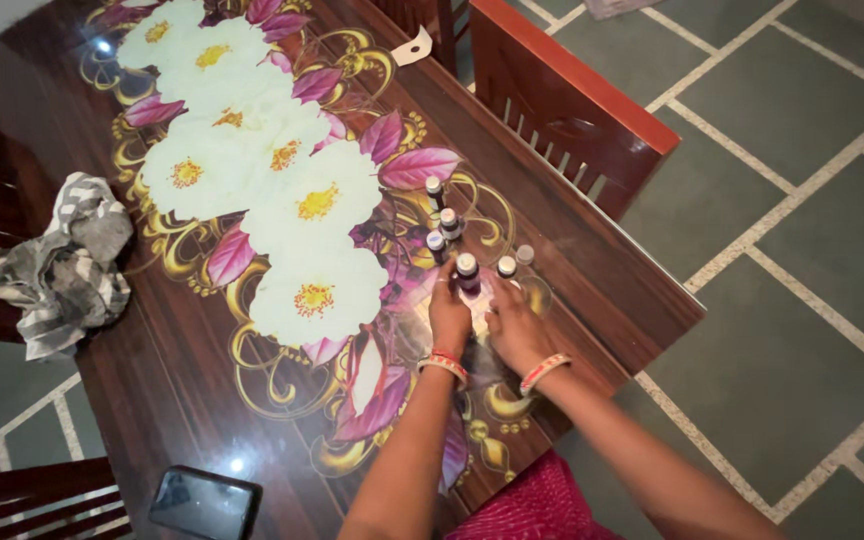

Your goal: The person moves small glass bottles one by one from a dining table to a wall-mounted ledge and then back to the table by hand.

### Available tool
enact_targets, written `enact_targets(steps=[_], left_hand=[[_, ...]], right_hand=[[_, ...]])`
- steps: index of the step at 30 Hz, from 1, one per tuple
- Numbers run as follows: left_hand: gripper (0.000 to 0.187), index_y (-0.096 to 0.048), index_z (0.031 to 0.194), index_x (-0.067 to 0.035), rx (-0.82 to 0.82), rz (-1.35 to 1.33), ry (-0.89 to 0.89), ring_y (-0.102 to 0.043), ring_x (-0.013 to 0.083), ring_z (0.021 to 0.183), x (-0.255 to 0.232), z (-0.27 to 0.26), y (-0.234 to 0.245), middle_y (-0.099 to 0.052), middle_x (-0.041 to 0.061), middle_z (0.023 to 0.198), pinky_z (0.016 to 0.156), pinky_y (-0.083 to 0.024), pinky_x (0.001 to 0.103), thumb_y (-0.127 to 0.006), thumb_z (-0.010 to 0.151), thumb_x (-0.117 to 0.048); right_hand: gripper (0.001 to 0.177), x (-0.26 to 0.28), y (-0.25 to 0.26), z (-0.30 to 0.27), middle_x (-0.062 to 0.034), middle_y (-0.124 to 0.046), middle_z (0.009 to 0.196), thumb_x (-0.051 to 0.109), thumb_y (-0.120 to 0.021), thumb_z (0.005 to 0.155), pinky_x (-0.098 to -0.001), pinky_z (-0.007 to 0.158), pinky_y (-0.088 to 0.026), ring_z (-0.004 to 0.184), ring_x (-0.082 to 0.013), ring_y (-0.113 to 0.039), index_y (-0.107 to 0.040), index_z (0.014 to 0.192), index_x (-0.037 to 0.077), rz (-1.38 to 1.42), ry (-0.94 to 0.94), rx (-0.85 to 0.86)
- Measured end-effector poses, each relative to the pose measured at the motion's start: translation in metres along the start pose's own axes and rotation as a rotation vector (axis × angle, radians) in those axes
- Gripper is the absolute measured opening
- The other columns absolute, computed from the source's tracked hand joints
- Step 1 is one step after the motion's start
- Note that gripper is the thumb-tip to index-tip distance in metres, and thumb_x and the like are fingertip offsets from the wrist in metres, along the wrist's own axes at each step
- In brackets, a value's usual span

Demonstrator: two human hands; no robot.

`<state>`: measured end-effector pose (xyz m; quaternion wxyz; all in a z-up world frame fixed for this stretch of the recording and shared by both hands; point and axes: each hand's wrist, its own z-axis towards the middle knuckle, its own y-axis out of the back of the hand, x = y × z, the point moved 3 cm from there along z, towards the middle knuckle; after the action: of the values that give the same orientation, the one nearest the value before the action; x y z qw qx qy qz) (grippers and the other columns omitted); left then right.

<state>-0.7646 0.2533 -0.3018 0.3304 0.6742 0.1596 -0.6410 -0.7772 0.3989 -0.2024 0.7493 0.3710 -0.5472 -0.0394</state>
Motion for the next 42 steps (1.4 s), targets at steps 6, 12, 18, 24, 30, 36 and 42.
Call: enact_targets(steps=[6,12,18,24,30,36,42], left_hand=[[0.069,-0.059,0.135,-0.005,0.1,-0.207,-0.124,-0.065,0.0312,0.126,0.015,-0.015,0.006,-0.066,0.02,0.132,0.106,-0.052,0.037,-0.039,0.074,0.019],[0.045,-0.067,0.128,-0.008,-0.053,0.134,0.105,-0.069,0.0347,0.111,-0.02,-0.056,0.02,-0.069,0.021,0.119,0.095,-0.054,0.041,-0.056,0.086,0.003],[0.047,-0.066,0.129,-0.008,-0.083,0.235,0.008,-0.065,0.0368,0.113,-0.125,-0.085,0.003,-0.067,0.02,0.122,0.098,-0.051,0.043,-0.059,0.084,0.0],[0.041,-0.065,0.133,-0.009,0.084,0.194,-0.118,-0.066,0.0359,0.11,-0.216,-0.053,-0.097,-0.068,0.019,0.12,0.093,-0.053,0.042,-0.062,0.092,-0.006],[0.043,-0.063,0.135,-0.009,0.282,-0.103,-0.195,-0.074,0.0258,0.108,-0.284,-0.04,-0.251,-0.072,0.015,0.119,0.091,-0.059,0.038,-0.064,0.093,-0.006],[0.045,-0.065,0.136,-0.01,0.421,-0.096,-0.167,-0.074,0.0223,0.106,-0.366,-0.059,-0.389,-0.075,0.014,0.119,0.088,-0.06,0.036,-0.068,0.092,-0.009],[0.047,-0.062,0.136,-0.006,0.508,-0.165,-0.262,-0.072,0.0242,0.106,-0.409,-0.067,-0.501,-0.071,0.012,0.125,0.088,-0.059,0.036,-0.073,0.091,-0.011]], right_hand=[[0.078,-0.026,-0.036,0.012,-0.027,-0.047,0.14,0.003,-0.07,0.081,-0.0456,0.087,-0.054,0.098,-0.0351,-0.066,-0.035,0.151,0.005,0.029,-0.025,-0.082],[0.047,-0.038,-0.045,-0.016,-0.0118,-0.063,0.118,0.016,-0.074,0.087,-0.0419,0.085,-0.058,0.099,-0.0292,-0.071,-0.061,0.133,0.019,-0.072,-0.045,-0.024],[0.052,-0.043,0.007,-0.022,-0.0184,-0.062,0.127,0.015,-0.074,0.087,-0.0441,0.083,-0.056,0.105,-0.0382,-0.066,-0.055,0.135,0.008,0.119,0.014,-0.104],[0.05,-0.048,0.148,0.016,-0.0167,-0.064,0.125,0.012,-0.072,0.088,-0.0413,0.081,-0.058,0.101,-0.0337,-0.069,-0.059,0.136,0.009,0.097,-0.077,-0.228],[0.049,-0.085,0.323,0.04,-0.0154,-0.065,0.125,0.01,-0.074,0.091,-0.0344,0.085,-0.062,0.107,-0.0279,-0.072,-0.059,0.138,0.007,0.09,0.023,-0.357],[0.05,-0.142,0.474,0.033,-0.0149,-0.068,0.123,0.009,-0.075,0.091,-0.0357,0.084,-0.062,0.108,-0.0269,-0.073,-0.059,0.138,0.007,0.0,-0.032,-0.469],[0.052,-0.197,0.568,0.037,-0.0166,-0.065,0.127,0.006,-0.072,0.09,-0.0337,0.085,-0.063,0.106,-0.0254,-0.073,-0.057,0.14,0.005,0.074,-0.125,-0.574]])
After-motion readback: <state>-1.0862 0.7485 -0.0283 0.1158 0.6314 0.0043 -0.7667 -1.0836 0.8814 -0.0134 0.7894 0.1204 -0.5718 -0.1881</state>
